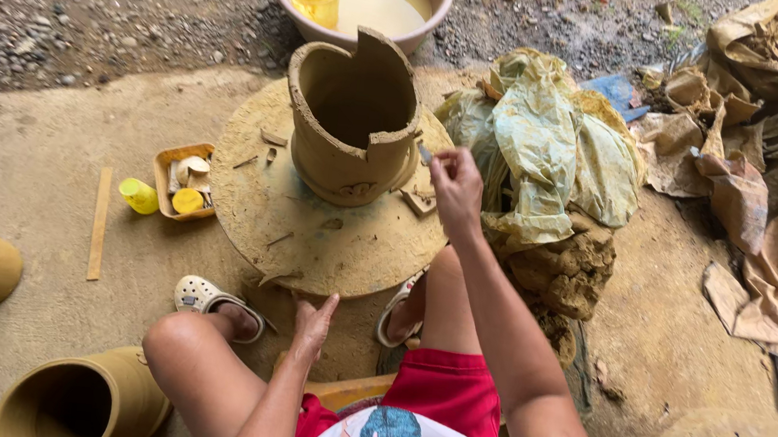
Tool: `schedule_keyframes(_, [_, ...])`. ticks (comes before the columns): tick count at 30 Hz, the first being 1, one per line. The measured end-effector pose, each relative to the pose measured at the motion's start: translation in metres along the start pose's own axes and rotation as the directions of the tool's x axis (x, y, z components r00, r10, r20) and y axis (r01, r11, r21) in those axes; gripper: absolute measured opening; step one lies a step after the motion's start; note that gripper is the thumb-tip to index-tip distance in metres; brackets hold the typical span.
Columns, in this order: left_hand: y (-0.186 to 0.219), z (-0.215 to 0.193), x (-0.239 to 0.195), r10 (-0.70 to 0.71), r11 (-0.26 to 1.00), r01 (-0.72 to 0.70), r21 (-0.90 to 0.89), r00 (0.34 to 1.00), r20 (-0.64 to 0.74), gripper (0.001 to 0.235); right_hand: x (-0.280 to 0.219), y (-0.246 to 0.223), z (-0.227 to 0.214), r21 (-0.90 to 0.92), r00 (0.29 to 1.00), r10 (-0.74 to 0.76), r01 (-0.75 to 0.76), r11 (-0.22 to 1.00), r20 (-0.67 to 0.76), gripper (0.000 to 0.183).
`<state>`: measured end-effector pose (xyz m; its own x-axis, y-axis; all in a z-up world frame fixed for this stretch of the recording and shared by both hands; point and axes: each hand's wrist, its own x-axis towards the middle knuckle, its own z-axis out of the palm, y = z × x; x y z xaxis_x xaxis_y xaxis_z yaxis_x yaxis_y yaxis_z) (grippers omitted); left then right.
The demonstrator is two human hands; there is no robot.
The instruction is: The person shapes a clay vessel on a manual wheel by trimming the rim with a small tool and smoothing the exterior surface by hand.
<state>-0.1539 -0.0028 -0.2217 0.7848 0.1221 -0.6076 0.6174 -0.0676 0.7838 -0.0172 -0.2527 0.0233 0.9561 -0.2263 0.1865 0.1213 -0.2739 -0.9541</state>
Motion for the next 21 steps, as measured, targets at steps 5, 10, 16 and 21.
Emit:
schedule_keyframes(5, [0.076,0.011,-0.056,0.326,0.609,-0.481,0.63,0.877,0.354,0.021,0.054,-0.021,0.002,-0.28,1.0,0.025,-0.023,0.96,0.005,0.011])
schedule_keyframes(10, [0.25,-0.005,-0.074,0.966,-0.258,-0.594,0.762,-0.167,0.197,0.01,0.082,-0.013,0.012,-0.353,1.0,0.001,0.001,0.936,0.006,0.011])
schedule_keyframes(16, [0.376,-0.012,-0.067,0.878,-0.421,-0.522,0.742,-0.031,0.477,0.02,0.096,-0.011,0.018,-0.429,0.999,0.012,-0.03,0.903,-0.046,0.014])
schedule_keyframes(21, [0.394,-0.001,-0.046,0.811,-0.518,-0.446,0.73,0.017,0.585,0.034,0.093,-0.013,0.019,-0.446,0.999,-0.025,0.002,0.895,-0.044,0.013])
